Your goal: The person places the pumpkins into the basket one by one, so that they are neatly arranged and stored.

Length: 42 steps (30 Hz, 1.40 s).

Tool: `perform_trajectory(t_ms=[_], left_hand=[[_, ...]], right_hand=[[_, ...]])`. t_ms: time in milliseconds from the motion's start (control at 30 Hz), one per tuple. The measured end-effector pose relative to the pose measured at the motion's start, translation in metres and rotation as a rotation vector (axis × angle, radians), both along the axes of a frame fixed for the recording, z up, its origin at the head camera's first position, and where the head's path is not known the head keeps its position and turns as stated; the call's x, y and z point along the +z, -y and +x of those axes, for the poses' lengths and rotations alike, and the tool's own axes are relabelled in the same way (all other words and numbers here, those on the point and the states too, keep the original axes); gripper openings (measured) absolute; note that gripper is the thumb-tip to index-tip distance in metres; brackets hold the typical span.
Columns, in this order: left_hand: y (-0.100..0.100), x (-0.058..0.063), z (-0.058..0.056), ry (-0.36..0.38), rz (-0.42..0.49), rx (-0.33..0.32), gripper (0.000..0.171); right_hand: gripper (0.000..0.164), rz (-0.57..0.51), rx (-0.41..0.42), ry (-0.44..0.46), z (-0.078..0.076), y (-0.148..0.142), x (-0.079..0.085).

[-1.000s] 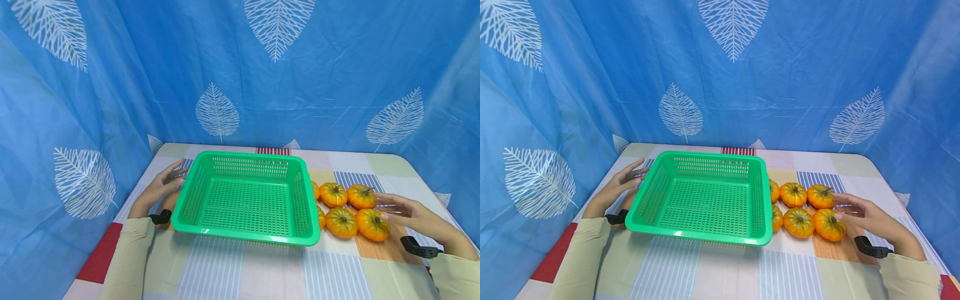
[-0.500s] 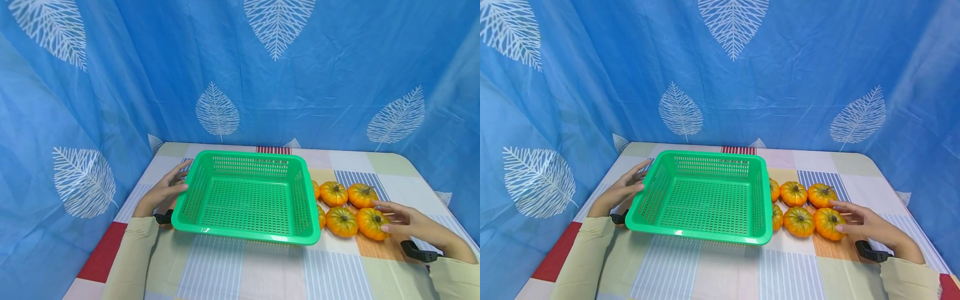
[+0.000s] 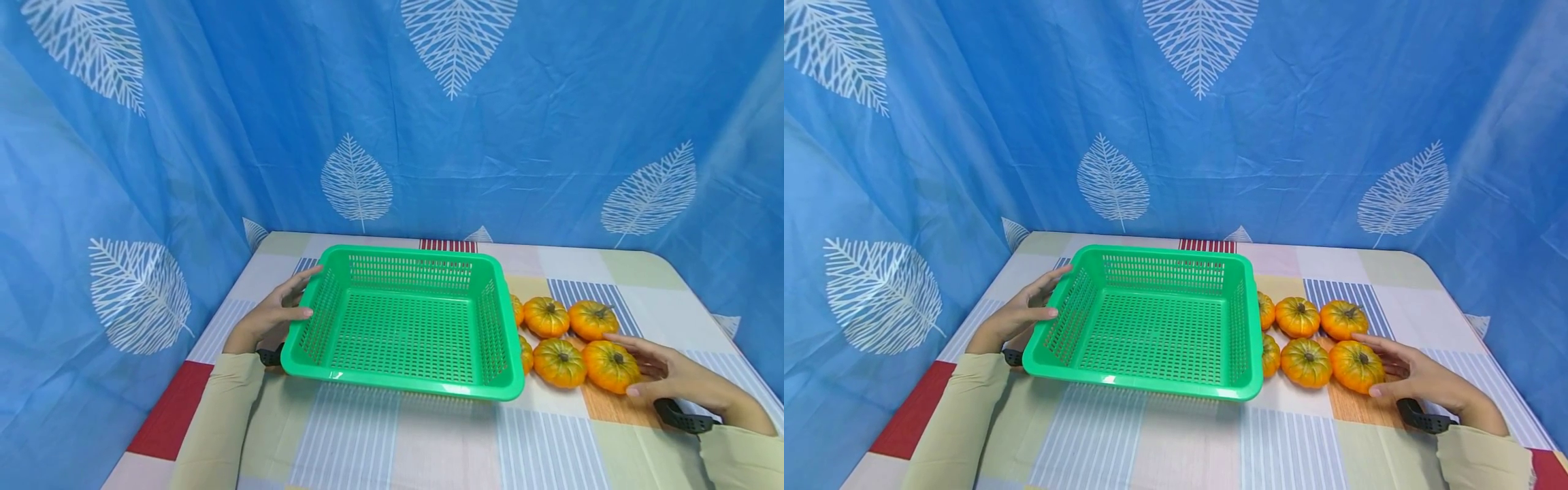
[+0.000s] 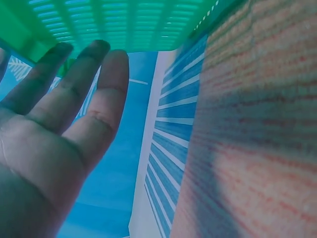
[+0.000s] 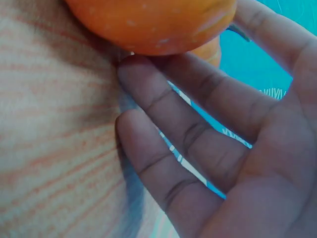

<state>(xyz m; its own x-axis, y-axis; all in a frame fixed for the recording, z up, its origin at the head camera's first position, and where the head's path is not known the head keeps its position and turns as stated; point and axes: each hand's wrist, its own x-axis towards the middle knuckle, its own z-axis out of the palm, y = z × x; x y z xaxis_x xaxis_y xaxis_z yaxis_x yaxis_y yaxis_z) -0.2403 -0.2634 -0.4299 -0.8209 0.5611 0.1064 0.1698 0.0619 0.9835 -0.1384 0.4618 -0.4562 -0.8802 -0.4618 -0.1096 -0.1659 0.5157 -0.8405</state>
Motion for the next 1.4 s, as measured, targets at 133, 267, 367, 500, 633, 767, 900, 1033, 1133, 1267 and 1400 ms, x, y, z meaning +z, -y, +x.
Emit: perform_trajectory(t_ms=[133, 267, 367, 500, 633, 767, 900, 1033, 1133, 1267, 1400], left_hand=[[0.0, -0.002, -0.001, -0.014, -0.019, -0.006, 0.09], [0.0, -0.005, -0.001, -0.02, -0.029, -0.014, 0.09], [0.0, -0.006, -0.002, -0.02, -0.04, -0.014, 0.091], [0.0, -0.006, -0.003, -0.025, -0.058, -0.008, 0.093], [-0.001, -0.006, -0.003, -0.025, -0.062, -0.004, 0.095], [0.0, -0.005, -0.003, -0.025, -0.065, -0.002, 0.095], [0.0, -0.005, -0.003, -0.029, -0.069, -0.002, 0.095], [0.0, -0.006, -0.004, -0.035, -0.071, -0.006, 0.095], [0.0, -0.006, -0.005, -0.039, -0.075, -0.006, 0.095], [0.0, -0.007, -0.005, -0.045, -0.082, -0.002, 0.096], [0.0, -0.008, -0.006, -0.053, -0.09, 0.004, 0.093]], right_hand=[[0.083, 0.007, -0.004, 0.002, 0.0, 0.0, -0.002], [0.082, 0.008, -0.008, 0.003, 0.001, 0.0, -0.002], [0.081, 0.01, -0.015, 0.004, 0.001, 0.0, -0.002], [0.082, 0.022, -0.025, 0.005, 0.002, 0.001, 0.001], [0.081, 0.037, -0.035, 0.017, 0.004, 0.001, 0.004], [0.079, 0.042, -0.02, 0.01, 0.003, 0.001, 0.008], [0.08, 0.047, 0.005, -0.019, 0.003, 0.002, 0.013], [0.083, 0.08, 0.0, -0.067, 0.004, 0.005, 0.019], [0.088, 0.113, -0.004, -0.136, 0.004, 0.008, 0.024], [0.092, 0.132, 0.001, -0.207, 0.001, 0.012, 0.033], [0.093, 0.141, 0.001, -0.243, -0.001, 0.017, 0.042]])
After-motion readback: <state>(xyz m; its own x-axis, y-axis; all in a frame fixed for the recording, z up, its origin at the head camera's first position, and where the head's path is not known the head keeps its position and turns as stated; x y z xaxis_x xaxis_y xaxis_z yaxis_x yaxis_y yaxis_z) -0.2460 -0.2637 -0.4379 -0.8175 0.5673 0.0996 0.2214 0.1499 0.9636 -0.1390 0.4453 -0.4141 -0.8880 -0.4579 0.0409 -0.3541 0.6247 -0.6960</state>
